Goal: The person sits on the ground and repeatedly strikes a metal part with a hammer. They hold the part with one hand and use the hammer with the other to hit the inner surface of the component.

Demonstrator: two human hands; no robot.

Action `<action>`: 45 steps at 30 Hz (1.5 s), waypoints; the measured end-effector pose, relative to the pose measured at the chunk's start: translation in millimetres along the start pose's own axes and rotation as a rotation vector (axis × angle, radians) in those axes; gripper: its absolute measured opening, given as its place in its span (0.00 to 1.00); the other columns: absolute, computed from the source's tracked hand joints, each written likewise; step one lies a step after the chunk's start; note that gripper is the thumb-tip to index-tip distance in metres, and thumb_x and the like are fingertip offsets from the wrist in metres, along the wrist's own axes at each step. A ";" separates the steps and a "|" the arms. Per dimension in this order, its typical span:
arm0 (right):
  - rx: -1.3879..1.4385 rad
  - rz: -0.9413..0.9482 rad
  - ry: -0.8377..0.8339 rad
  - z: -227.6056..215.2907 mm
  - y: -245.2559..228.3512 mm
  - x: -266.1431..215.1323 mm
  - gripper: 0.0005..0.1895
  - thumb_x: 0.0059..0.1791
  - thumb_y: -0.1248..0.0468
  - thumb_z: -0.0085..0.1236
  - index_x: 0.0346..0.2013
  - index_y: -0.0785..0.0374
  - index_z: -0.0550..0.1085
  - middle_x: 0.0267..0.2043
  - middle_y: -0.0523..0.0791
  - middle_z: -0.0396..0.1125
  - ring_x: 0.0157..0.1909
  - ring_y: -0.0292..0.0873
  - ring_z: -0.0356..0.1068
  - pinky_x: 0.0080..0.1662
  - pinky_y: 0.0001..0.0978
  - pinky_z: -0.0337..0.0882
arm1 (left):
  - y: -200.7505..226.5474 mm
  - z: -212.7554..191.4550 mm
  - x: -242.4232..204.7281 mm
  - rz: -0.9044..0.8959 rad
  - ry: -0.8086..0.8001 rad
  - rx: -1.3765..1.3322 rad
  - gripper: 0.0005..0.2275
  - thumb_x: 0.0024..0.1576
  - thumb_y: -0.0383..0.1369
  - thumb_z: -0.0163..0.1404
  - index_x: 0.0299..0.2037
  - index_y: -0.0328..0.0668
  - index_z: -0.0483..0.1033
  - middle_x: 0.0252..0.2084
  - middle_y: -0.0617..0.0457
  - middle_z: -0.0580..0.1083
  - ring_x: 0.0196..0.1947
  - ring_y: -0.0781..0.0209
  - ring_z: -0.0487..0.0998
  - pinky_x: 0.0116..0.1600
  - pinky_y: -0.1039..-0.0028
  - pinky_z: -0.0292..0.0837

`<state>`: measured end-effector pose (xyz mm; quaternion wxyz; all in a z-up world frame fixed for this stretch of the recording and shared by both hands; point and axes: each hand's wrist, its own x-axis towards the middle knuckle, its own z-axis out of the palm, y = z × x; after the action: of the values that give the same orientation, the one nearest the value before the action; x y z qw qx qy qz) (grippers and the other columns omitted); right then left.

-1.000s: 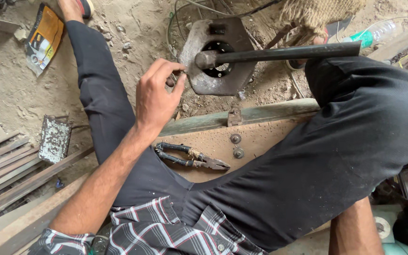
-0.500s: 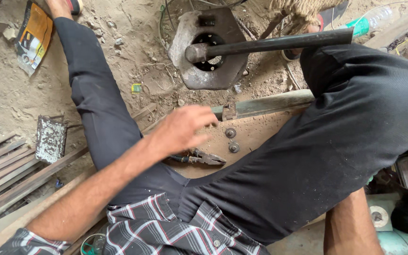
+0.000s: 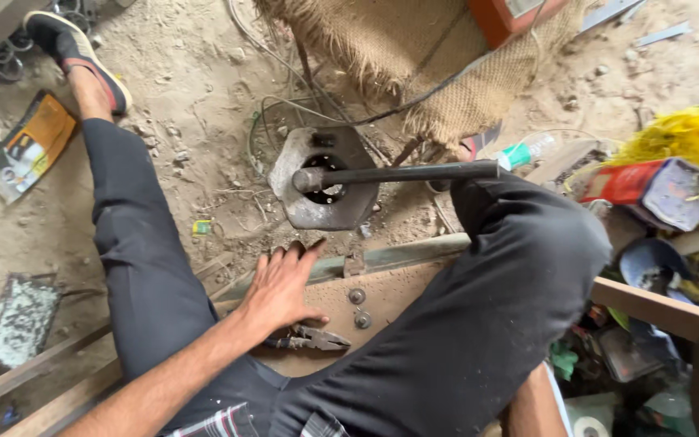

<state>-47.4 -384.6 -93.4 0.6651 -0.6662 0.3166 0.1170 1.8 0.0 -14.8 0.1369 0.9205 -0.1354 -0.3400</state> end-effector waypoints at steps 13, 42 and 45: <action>-0.102 -0.245 0.134 14.4 -43.1 -57.6 0.35 0.62 0.37 0.31 0.50 0.70 0.66 0.57 0.54 0.62 0.60 0.51 0.64 0.59 0.40 0.66 | -51.2 2.5 -5.4 0.340 0.209 -0.717 0.14 0.62 0.41 0.50 0.39 0.39 0.82 0.40 0.45 0.77 0.42 0.50 0.80 0.50 0.63 0.75; -1.727 -0.970 -0.118 222.5 -209.0 -37.0 0.20 0.58 0.46 0.56 0.48 0.60 0.77 0.38 0.48 0.73 0.43 0.47 0.73 0.53 0.48 0.66 | -54.7 -46.1 54.5 0.183 1.062 -0.419 0.10 0.60 0.25 0.54 0.50 0.43 0.83 0.56 0.47 0.73 0.48 0.53 0.72 0.56 0.61 0.70; -1.655 -0.872 -0.154 216.3 -196.4 -27.7 0.30 0.45 0.39 0.62 0.47 0.60 0.78 0.32 0.48 0.73 0.37 0.49 0.72 0.46 0.49 0.65 | -59.8 -39.0 51.8 0.200 1.150 -0.432 0.18 0.60 0.19 0.48 0.58 0.42 0.79 0.64 0.42 0.70 0.57 0.48 0.74 0.63 0.57 0.69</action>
<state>102.0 -186.3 63.1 -0.0160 -0.9777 -0.1896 0.0893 74.9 43.9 -37.4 0.4021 0.8908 -0.0536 0.2047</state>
